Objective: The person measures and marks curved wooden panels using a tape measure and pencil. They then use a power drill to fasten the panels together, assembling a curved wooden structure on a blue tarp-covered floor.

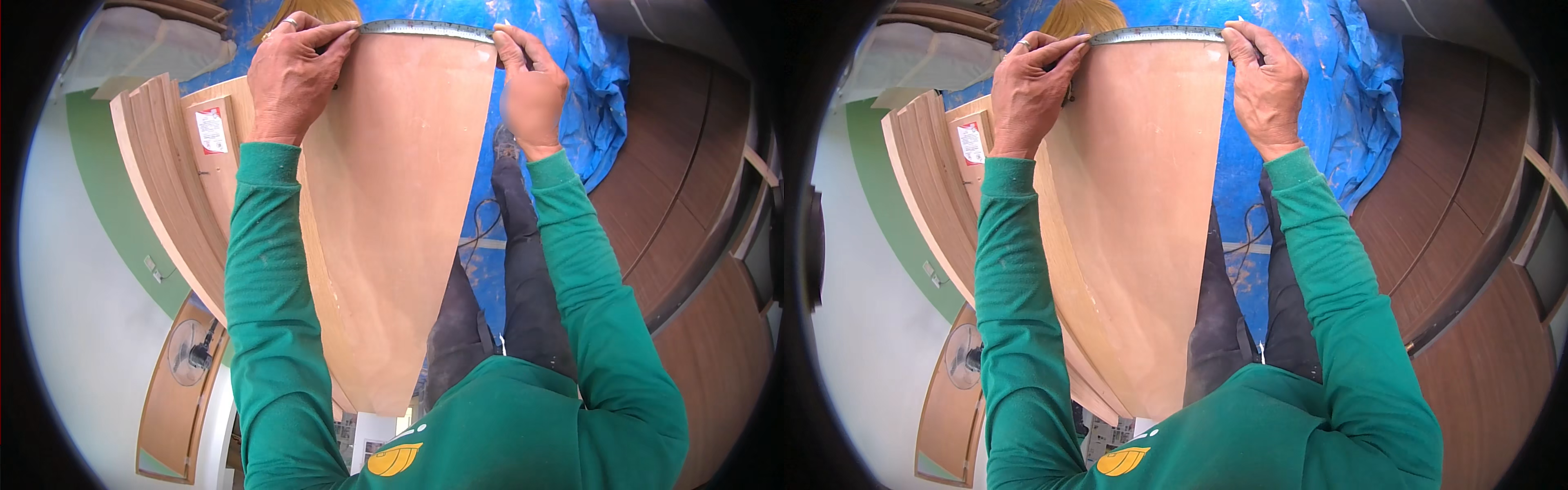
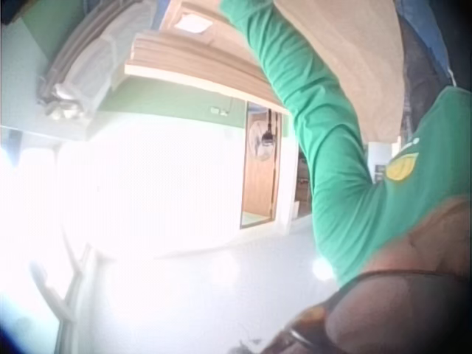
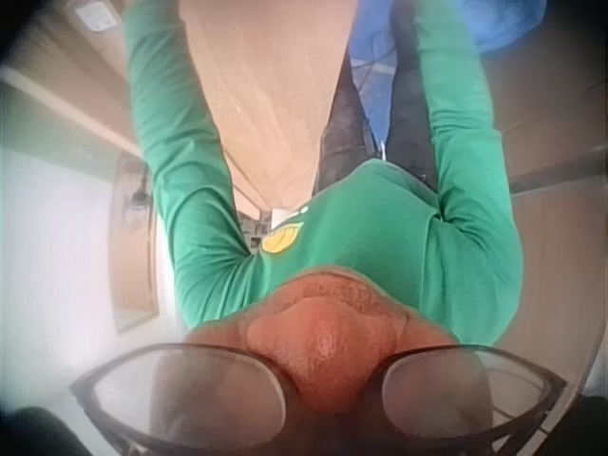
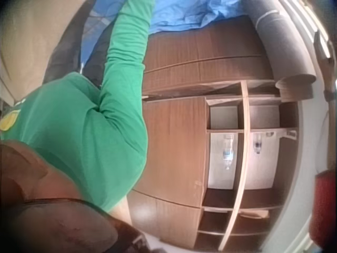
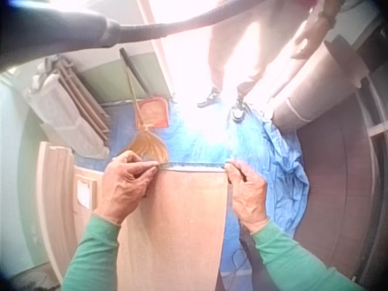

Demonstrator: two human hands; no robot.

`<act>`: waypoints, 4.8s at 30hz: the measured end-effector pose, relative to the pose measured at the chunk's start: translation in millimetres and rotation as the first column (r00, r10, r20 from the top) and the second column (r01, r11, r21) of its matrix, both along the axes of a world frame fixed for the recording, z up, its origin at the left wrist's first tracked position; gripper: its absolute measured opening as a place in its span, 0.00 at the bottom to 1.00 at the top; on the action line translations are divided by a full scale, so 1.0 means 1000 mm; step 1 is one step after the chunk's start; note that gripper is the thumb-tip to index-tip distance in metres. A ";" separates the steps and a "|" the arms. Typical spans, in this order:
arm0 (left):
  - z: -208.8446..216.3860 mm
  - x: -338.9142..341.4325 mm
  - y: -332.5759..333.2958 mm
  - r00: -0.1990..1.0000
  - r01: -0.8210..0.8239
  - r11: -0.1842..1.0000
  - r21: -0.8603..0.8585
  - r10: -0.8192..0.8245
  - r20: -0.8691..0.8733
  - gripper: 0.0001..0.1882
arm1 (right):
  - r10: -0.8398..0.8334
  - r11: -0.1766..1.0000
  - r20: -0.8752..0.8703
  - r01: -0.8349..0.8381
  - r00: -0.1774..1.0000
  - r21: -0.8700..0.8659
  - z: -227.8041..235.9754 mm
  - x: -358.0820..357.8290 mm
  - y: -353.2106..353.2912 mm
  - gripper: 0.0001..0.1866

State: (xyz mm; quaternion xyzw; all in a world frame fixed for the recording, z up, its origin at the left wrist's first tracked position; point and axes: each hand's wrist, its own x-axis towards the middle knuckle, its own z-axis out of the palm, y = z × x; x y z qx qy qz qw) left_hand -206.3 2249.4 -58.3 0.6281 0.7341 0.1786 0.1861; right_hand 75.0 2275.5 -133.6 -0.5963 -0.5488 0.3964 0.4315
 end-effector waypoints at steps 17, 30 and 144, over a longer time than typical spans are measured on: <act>0.002 0.003 0.000 0.998 0.010 1.000 0.023 -0.011 0.061 0.12 | 0.003 1.000 0.023 -0.003 1.000 0.011 0.001 -0.001 0.000 0.12; 0.004 0.003 0.000 0.999 0.009 1.000 0.025 -0.010 0.051 0.12 | -0.008 1.000 -0.008 0.008 1.000 0.008 0.000 -0.002 0.000 0.11; 0.019 -0.012 0.005 0.996 0.052 0.963 -0.266 -0.029 0.089 0.16 | -0.063 0.946 0.092 0.089 0.994 -0.311 0.034 0.000 -0.017 0.15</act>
